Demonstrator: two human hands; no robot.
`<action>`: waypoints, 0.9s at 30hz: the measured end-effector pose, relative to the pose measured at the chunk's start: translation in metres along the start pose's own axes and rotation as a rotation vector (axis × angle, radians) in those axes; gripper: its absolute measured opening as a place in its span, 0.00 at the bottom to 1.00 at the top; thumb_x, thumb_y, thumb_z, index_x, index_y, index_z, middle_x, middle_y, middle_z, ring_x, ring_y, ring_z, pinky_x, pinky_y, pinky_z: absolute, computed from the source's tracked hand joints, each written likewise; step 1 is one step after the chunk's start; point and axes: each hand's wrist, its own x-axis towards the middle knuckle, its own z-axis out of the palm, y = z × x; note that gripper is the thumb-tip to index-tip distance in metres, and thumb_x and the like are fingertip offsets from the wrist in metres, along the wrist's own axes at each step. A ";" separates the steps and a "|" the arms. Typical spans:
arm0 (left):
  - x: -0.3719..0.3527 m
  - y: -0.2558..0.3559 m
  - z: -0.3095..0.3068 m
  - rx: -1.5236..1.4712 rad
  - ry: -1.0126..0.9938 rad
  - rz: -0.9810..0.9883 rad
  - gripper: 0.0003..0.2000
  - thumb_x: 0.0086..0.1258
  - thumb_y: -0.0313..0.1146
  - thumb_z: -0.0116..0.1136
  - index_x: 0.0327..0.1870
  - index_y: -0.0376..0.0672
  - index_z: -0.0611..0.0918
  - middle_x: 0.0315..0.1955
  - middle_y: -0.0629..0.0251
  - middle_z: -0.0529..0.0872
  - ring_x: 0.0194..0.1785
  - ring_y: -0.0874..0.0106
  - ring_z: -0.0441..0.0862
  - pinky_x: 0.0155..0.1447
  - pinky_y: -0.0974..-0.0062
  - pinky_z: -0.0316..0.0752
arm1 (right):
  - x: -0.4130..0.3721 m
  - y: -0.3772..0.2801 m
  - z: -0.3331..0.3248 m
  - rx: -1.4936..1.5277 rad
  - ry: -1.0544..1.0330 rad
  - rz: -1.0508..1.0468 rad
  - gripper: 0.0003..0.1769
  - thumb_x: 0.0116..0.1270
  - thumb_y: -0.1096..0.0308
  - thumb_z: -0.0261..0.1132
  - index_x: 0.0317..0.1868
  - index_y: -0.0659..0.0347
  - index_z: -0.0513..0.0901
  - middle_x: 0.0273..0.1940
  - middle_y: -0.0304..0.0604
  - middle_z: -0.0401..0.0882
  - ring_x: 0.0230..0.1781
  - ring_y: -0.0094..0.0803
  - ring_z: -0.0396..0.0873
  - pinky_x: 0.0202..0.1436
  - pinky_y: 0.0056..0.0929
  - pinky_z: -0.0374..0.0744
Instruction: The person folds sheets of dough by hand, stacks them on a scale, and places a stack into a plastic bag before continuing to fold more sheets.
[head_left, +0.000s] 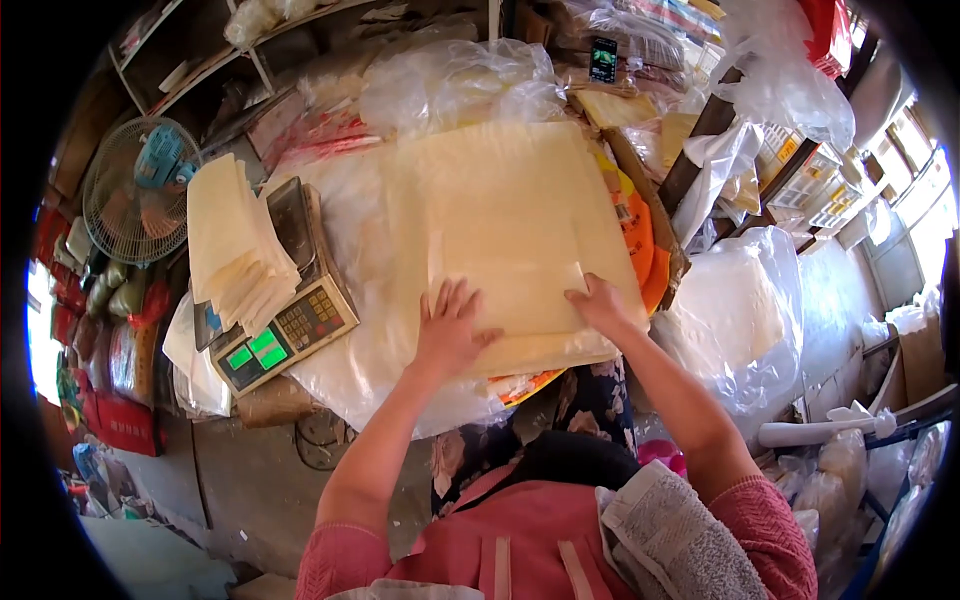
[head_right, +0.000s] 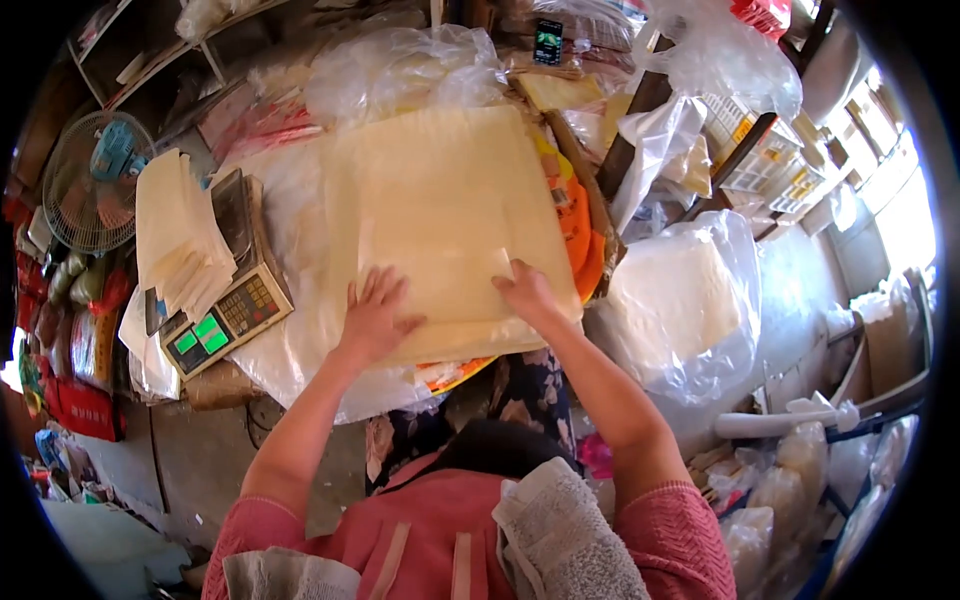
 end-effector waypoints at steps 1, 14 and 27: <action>-0.003 0.007 -0.009 0.033 -0.044 0.010 0.36 0.60 0.53 0.61 0.67 0.45 0.67 0.68 0.52 0.61 0.71 0.53 0.58 0.69 0.47 0.54 | -0.004 -0.005 0.000 -0.021 0.060 -0.043 0.34 0.60 0.51 0.64 0.62 0.59 0.69 0.48 0.56 0.77 0.50 0.53 0.75 0.52 0.44 0.74; 0.017 -0.033 -0.069 -0.434 -0.132 -0.057 0.15 0.49 0.30 0.68 0.40 0.41 0.81 0.33 0.58 0.86 0.36 0.57 0.83 0.44 0.66 0.78 | 0.004 -0.007 -0.065 -0.117 -0.415 -0.623 0.34 0.57 0.54 0.67 0.62 0.60 0.72 0.61 0.53 0.70 0.64 0.44 0.67 0.67 0.37 0.64; 0.082 -0.053 -0.004 -0.345 0.256 -0.565 0.26 0.61 0.44 0.65 0.57 0.39 0.76 0.53 0.52 0.77 0.55 0.65 0.75 0.55 0.66 0.71 | 0.054 -0.007 -0.007 0.143 0.101 0.102 0.25 0.67 0.46 0.59 0.28 0.63 0.72 0.24 0.51 0.75 0.28 0.43 0.78 0.34 0.38 0.74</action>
